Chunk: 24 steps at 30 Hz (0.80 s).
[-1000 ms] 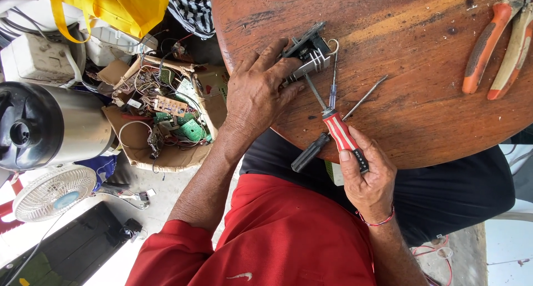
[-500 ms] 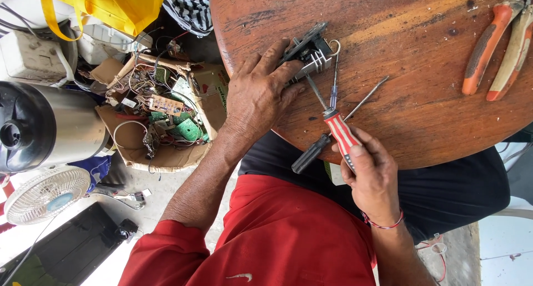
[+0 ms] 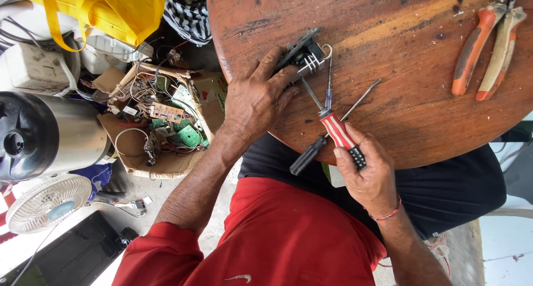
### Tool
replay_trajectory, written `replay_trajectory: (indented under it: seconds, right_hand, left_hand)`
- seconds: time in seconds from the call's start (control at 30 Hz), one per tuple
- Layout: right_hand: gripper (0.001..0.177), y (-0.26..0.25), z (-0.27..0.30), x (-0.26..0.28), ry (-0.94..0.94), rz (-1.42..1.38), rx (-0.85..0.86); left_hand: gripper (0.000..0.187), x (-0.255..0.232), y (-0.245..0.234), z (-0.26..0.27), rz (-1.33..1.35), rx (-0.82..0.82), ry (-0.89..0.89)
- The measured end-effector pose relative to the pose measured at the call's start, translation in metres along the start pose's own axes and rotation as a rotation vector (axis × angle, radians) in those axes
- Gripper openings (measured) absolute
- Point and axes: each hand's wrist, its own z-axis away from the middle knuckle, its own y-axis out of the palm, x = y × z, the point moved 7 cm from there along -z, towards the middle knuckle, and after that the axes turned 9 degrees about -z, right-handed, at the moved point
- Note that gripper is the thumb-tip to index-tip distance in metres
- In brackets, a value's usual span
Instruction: The person disassembles an active speaker control panel using a screwdriver to remove screws and detach a metal heatsink. They then use a soldering iron to desolder components from the circuit board, removing a small white part and inspecting the board.
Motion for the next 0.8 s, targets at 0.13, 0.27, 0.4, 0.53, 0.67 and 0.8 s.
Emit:
replay_trajectory:
  seconds: [0.13,0.27,0.4,0.53,0.67,0.8]
  right_hand:
    - [0.043,0.003,0.002,0.003,-0.192,0.219,0.018]
    - [0.039,0.001,0.011,0.008,-0.54,0.815,-0.008]
    - [0.03,-0.005,-0.001,0.041,-0.695,0.881,0.016]
    - [0.047,-0.016,-0.003,0.012,-0.016,0.096,-0.082]
    - [0.057,-0.003,0.019,-0.022,0.451,-0.61,-0.227]
    - [0.063,-0.006,0.018,-0.022,0.437,-0.41,-0.094]
  left_hand:
    - [0.028,0.002,0.002,0.002,-0.027,0.008,0.011]
    - [0.03,0.001,0.006,0.004,-0.064,-0.011,0.025]
    - [0.029,0.0,0.003,0.002,-0.045,-0.034,0.043]
    - [0.031,0.007,0.002,0.001,-0.014,0.004,-0.008]
    - [0.03,0.004,0.003,0.0,0.001,0.003,-0.02]
    - [0.03,0.006,0.004,0.002,0.001,0.017,-0.025]
